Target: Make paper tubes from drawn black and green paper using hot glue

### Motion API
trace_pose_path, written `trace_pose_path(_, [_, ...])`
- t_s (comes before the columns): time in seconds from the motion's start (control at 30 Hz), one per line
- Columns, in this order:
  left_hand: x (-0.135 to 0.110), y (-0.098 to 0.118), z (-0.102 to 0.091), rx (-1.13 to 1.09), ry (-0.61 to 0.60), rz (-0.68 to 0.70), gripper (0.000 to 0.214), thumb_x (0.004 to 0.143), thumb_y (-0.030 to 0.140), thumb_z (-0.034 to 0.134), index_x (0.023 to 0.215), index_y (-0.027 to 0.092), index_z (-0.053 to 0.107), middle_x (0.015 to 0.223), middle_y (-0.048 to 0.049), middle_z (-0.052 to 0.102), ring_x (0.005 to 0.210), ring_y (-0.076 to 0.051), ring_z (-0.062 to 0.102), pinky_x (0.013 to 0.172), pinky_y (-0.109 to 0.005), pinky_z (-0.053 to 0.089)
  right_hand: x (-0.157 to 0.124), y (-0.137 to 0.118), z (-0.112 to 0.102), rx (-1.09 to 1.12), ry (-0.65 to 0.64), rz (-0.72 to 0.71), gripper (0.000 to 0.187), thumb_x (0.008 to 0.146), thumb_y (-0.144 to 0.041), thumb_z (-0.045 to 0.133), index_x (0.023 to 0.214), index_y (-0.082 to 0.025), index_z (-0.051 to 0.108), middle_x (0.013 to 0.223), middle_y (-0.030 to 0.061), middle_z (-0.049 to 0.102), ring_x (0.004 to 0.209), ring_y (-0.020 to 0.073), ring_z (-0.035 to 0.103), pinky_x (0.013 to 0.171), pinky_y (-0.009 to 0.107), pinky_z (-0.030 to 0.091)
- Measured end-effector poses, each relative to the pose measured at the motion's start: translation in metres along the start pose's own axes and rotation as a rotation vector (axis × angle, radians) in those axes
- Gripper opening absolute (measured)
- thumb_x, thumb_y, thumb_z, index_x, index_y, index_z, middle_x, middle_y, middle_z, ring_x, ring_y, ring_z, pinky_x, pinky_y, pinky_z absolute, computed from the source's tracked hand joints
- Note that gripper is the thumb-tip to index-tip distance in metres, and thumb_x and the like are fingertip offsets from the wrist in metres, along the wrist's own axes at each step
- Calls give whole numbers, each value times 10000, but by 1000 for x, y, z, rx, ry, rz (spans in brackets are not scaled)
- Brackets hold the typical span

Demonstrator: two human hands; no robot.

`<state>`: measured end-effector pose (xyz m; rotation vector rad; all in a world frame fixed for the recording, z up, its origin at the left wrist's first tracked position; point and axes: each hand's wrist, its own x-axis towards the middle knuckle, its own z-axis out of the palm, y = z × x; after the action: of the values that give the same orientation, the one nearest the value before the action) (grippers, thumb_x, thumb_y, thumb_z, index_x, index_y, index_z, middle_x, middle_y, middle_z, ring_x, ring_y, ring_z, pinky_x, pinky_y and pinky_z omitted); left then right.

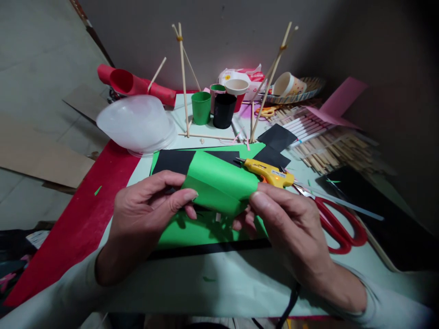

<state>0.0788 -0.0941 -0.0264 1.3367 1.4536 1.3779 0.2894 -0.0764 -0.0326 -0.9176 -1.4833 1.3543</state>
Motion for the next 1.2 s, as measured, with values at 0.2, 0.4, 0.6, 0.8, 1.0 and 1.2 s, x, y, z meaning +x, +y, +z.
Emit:
trace_pose_path(0.2, [0, 1, -3, 95, -8, -26, 93, 811, 205, 796, 855, 275, 753, 582, 65, 744, 524, -124, 693, 554, -223, 565, 3, -1, 4, 44, 31, 6, 130, 877, -256, 748, 1005, -235, 735, 688, -33, 628, 546, 99, 545, 501, 240, 468])
trace_pose_path(0.4, [0, -5, -5, 235, 14, 72, 97, 858, 345, 774, 773, 319, 737, 562, 73, 711, 523, -134, 640, 564, -287, 544, 7, 7, 9, 112, 100, 69, 439, 777, -276, 825, 1184, -224, 666, 807, 2, 660, 804, 191, 702, 648, 312, 603])
trace_pose_path(0.6, [-4, 0, -4, 222, 10, -78, 103, 887, 343, 760, 796, 308, 729, 599, 65, 715, 583, -132, 633, 622, -287, 524, 6, 9, 10, 38, 74, -51, 380, 806, -221, 807, 1168, -197, 693, 848, 0, 733, 650, 117, 642, 528, 238, 542])
trace_pose_path(0.8, [1, -1, -7, 63, -43, -127, 123, 843, 385, 821, 933, 310, 783, 681, 39, 693, 515, -113, 621, 544, -247, 505, 11, 9, 4, -32, 138, 39, 369, 830, -296, 807, 1162, -172, 705, 864, 32, 797, 690, 165, 732, 621, 296, 611])
trace_pose_path(1.0, [10, 11, -7, -181, 14, -157, 303, 784, 471, 859, 956, 224, 820, 682, -8, 614, 582, -101, 557, 498, -181, 464, 24, 8, -7, -92, 191, -54, 396, 779, -275, 814, 1136, -127, 728, 786, 18, 741, 711, 166, 714, 631, 270, 590])
trace_pose_path(1.2, [13, 4, -2, -269, -106, -237, 380, 613, 309, 976, 924, 220, 776, 678, 26, 636, 500, -64, 517, 428, -141, 408, 27, -2, -7, -408, 1, -118, 301, 885, -222, 684, 1159, -119, 753, 824, 65, 771, 769, 223, 746, 692, 331, 575])
